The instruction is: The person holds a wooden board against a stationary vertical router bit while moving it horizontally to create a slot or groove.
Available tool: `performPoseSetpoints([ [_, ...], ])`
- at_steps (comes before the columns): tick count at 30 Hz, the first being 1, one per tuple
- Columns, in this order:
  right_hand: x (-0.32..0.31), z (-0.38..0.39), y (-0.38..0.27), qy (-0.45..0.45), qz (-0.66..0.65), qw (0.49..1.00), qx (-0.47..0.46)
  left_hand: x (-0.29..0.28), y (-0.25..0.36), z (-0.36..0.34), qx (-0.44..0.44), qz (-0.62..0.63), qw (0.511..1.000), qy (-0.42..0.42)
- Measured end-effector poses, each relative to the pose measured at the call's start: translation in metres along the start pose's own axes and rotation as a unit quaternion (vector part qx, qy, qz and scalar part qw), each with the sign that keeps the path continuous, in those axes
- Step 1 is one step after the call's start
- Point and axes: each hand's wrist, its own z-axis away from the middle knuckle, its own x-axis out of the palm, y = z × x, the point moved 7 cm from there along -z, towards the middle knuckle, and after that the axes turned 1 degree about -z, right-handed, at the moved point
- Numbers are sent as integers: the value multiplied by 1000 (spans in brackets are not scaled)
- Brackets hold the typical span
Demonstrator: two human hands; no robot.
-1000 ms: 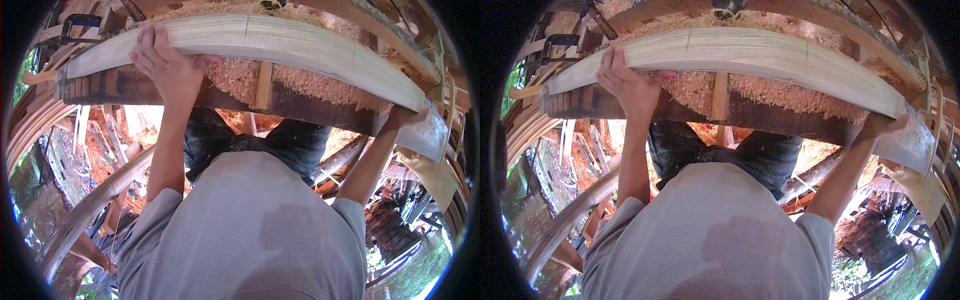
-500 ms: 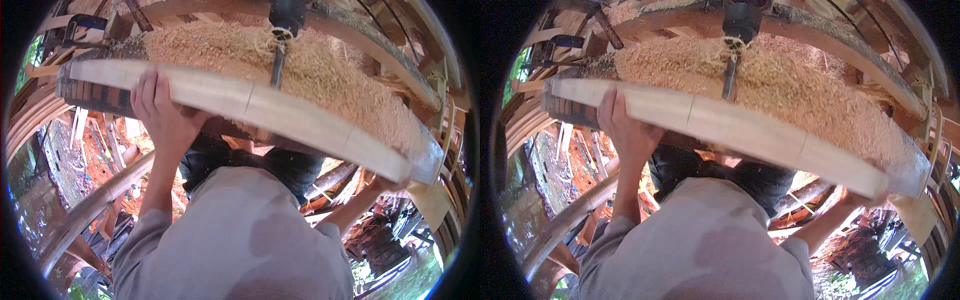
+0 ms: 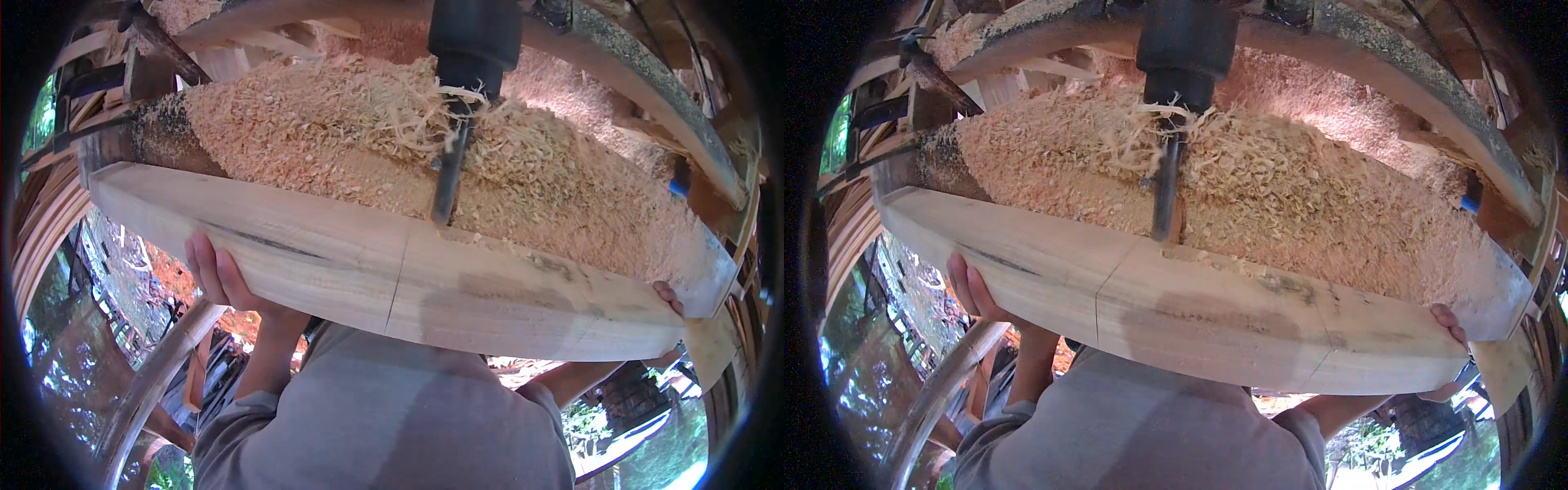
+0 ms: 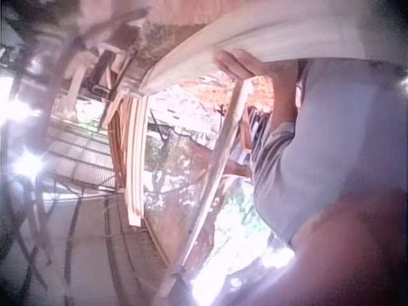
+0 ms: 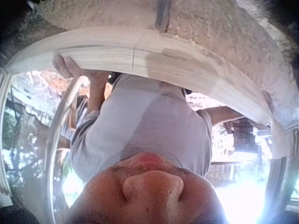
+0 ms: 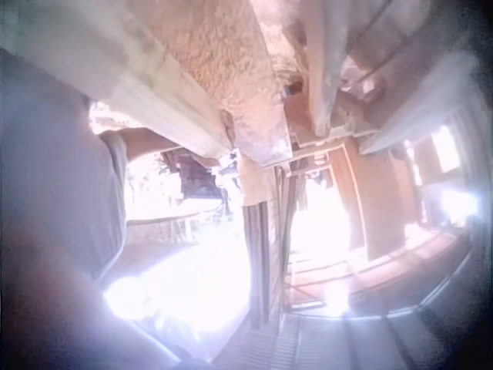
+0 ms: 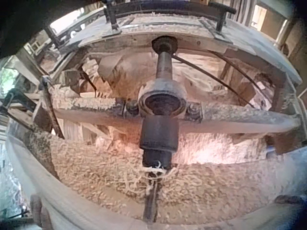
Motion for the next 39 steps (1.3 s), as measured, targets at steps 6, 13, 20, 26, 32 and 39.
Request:
performPoseSetpoints([
  [6,-1,-14,4,-28,11,999,16,4,6,-5,9,-33,999,20],
  [13,6,-23,10,-23,9,1000,12,4,9,-7,16,-24,999,13],
  [20,-19,-30,11,2,6,1000,17,7,7,-7,0,-12,999,43],
  [26,-26,-27,17,29,22,999,13,6,7,-12,-25,39,999,-5],
  [32,-22,-35,19,5,-4,1000,15,12,9,-22,-50,43,997,-51],
  [39,-15,-48,23,18,16,1000,13,18,10,-32,-58,51,996,-51],
])
